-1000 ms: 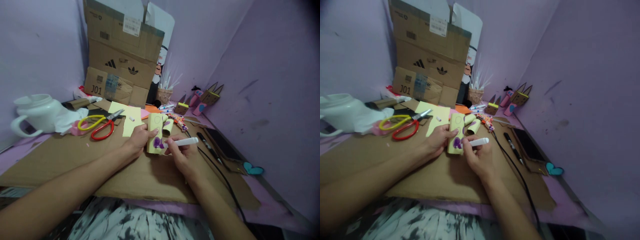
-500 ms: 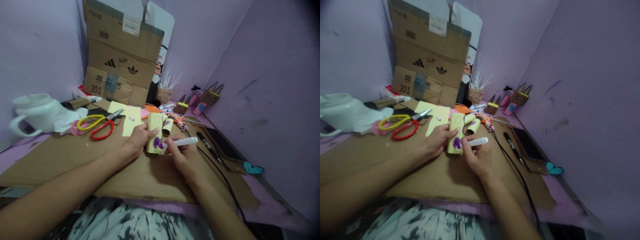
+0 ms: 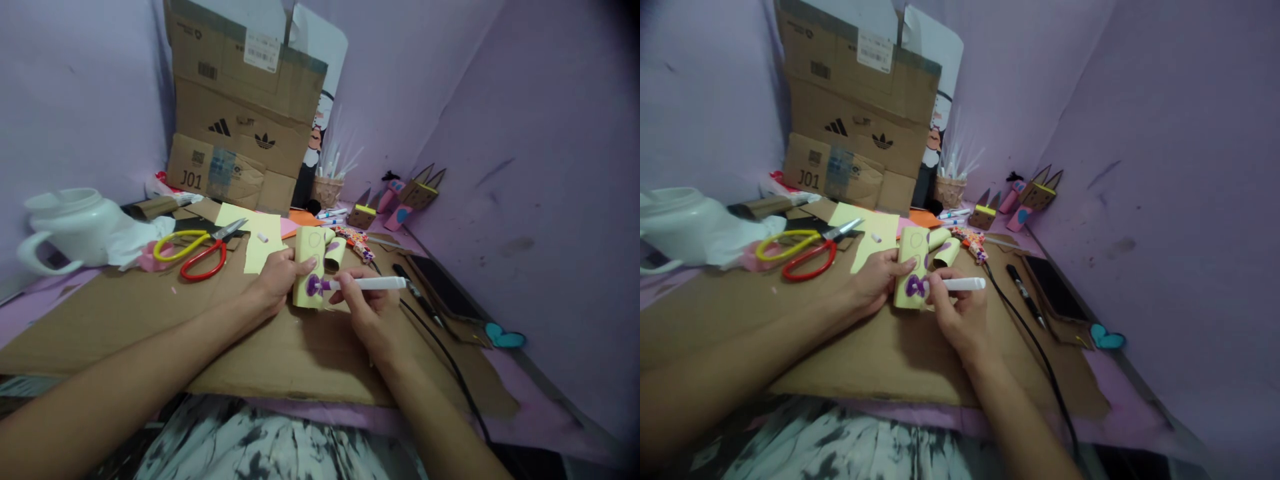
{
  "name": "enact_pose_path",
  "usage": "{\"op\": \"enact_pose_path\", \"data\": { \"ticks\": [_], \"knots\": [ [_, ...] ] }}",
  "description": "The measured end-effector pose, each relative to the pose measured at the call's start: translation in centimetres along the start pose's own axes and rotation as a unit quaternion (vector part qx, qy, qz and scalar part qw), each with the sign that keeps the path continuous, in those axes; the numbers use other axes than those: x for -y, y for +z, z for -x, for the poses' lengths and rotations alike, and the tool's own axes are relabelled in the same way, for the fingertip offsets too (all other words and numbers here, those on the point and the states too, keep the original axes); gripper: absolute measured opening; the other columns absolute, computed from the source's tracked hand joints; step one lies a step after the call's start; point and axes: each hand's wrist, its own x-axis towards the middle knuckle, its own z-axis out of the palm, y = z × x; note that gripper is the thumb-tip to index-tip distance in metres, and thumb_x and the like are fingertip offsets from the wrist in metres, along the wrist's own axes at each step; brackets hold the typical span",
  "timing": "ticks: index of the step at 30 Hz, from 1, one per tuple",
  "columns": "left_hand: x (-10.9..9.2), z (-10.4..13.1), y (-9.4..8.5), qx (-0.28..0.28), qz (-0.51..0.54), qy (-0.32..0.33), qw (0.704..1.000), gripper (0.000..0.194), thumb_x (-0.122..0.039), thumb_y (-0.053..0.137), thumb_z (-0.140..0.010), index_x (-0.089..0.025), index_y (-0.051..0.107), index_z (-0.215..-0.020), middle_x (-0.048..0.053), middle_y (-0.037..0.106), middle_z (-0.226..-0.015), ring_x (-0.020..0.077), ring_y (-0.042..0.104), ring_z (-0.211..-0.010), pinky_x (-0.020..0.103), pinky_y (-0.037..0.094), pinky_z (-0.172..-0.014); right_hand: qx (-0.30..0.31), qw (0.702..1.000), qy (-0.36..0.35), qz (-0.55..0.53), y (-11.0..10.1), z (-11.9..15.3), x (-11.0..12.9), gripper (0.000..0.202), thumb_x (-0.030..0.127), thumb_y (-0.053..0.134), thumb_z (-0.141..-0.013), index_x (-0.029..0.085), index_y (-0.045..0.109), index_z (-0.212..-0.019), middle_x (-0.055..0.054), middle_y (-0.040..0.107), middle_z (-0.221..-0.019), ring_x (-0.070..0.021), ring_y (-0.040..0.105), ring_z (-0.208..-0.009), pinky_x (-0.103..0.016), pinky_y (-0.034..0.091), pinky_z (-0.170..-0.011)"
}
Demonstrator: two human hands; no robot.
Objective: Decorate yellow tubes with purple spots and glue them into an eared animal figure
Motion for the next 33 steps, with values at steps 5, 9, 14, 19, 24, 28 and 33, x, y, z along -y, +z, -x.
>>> {"op": "enact_pose_path", "data": {
  "ticks": [5,9,14,19,24,28,33],
  "knots": [
    [-0.02,0.12,0.10,-0.001,0.001,-0.014,1.000,0.012,-0.012,0.069,-0.065,-0.011,0.063,-0.076,0.004,0.065,-0.064,0.0169,0.060,-0.058,0.031,0.049,-0.057,-0.088,0.995,0.013,-0.040,-0.01,-0.11,-0.17,0.018,0.032,0.058,-0.083,0.017,0.064,-0.076,0.001,0.065,-0.053,-0.0137,0.063,-0.046,-0.022,0.047,-0.044],
    [-0.03,0.24,0.21,0.000,0.001,-0.005,1.000,0.018,-0.010,0.070,-0.063,-0.010,0.065,-0.080,0.006,0.068,-0.072,0.0184,0.062,-0.064,0.033,0.050,-0.061,-0.113,0.993,0.008,-0.041,-0.01,-0.13,-0.35,0.017,0.033,0.059,-0.083,0.017,0.064,-0.077,0.001,0.066,-0.053,-0.0141,0.064,-0.047,-0.023,0.048,-0.046],
    [-0.22,0.52,0.29,0.021,0.015,-0.002,1.000,0.028,-0.010,0.072,-0.058,-0.011,0.066,-0.085,0.008,0.070,-0.079,0.0205,0.063,-0.068,0.035,0.052,-0.064,-0.115,0.993,0.004,-0.027,-0.02,-0.24,-0.29,0.019,0.034,0.058,-0.084,0.017,0.063,-0.075,0.001,0.065,-0.053,-0.0142,0.064,-0.047,-0.023,0.048,-0.046],
    [-0.35,0.70,0.24,0.025,0.016,-0.001,1.000,0.032,-0.012,0.075,-0.056,-0.010,0.066,-0.086,0.009,0.070,-0.080,0.0218,0.064,-0.070,0.037,0.052,-0.066,-0.110,0.993,-0.023,-0.038,0.00,-0.14,-0.42,0.017,0.032,0.058,-0.085,0.017,0.064,-0.079,0.002,0.066,-0.055,-0.0137,0.064,-0.048,-0.023,0.048,-0.047],
    [-0.32,0.70,0.23,0.034,0.015,0.006,0.999,0.029,-0.011,0.072,-0.058,-0.009,0.065,-0.087,0.010,0.071,-0.083,0.0223,0.065,-0.073,0.037,0.052,-0.068,-0.068,0.997,-0.036,-0.026,0.02,0.07,-0.74,0.016,0.031,0.057,-0.087,0.018,0.064,-0.082,0.000,0.067,-0.062,-0.0142,0.066,-0.054,-0.024,0.049,-0.051],
    [-0.38,0.72,0.21,0.037,0.009,-0.002,0.999,0.026,-0.009,0.070,-0.059,-0.009,0.065,-0.085,0.009,0.070,-0.078,0.0204,0.064,-0.067,0.034,0.051,-0.063,-0.072,0.995,-0.052,-0.047,0.12,0.01,-0.95,0.013,0.031,0.057,-0.087,0.019,0.064,-0.086,0.000,0.068,-0.066,-0.0151,0.067,-0.059,-0.026,0.052,-0.056],
    [-0.57,0.69,0.18,0.051,0.016,-0.014,0.998,0.029,-0.007,0.065,-0.055,-0.009,0.064,-0.085,0.010,0.070,-0.078,0.0214,0.064,-0.067,0.033,0.051,-0.061,-0.088,0.993,-0.056,-0.048,0.11,-0.13,-0.71,0.012,0.030,0.058,-0.087,0.019,0.063,-0.086,0.001,0.067,-0.065,-0.0143,0.066,-0.058,-0.026,0.052,-0.056]
  ]
}}
